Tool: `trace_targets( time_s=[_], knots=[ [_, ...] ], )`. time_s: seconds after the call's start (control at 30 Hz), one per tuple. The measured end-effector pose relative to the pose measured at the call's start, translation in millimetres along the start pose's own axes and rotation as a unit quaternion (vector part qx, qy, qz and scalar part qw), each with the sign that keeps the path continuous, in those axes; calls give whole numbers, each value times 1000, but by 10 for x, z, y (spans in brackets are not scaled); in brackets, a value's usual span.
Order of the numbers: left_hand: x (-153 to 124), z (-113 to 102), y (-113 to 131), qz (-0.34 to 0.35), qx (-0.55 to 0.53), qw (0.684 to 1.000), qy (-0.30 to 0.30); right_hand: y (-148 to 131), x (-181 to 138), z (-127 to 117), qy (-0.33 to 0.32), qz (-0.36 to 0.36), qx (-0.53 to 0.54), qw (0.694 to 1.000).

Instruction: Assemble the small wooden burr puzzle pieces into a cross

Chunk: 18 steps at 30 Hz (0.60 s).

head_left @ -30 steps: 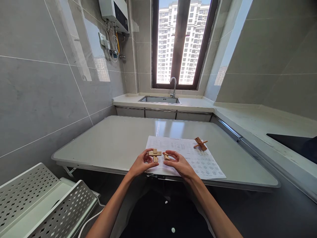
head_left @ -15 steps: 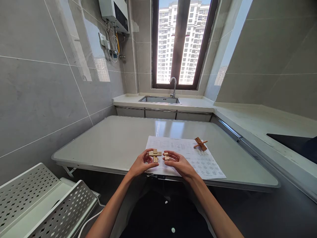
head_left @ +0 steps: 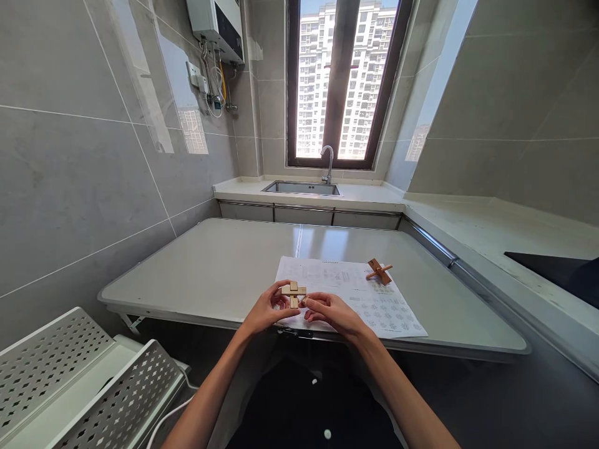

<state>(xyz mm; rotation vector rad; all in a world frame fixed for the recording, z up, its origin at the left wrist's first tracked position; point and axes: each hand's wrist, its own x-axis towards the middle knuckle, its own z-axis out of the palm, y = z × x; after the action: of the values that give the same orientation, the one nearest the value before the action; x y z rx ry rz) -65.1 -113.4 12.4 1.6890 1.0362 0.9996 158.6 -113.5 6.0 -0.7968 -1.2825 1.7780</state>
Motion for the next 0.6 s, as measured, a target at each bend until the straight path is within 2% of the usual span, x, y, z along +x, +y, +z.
trace_targets(
  time_s=[0.3, 0.6],
  knots=[
    [1, 0, -39, 20, -8, 1000, -7, -24, 19, 93, -13, 1, -6, 1000],
    [3, -14, -106, 24, 10, 999, -24, 2, 33, 73, -7, -2, -12, 1000]
  ],
)
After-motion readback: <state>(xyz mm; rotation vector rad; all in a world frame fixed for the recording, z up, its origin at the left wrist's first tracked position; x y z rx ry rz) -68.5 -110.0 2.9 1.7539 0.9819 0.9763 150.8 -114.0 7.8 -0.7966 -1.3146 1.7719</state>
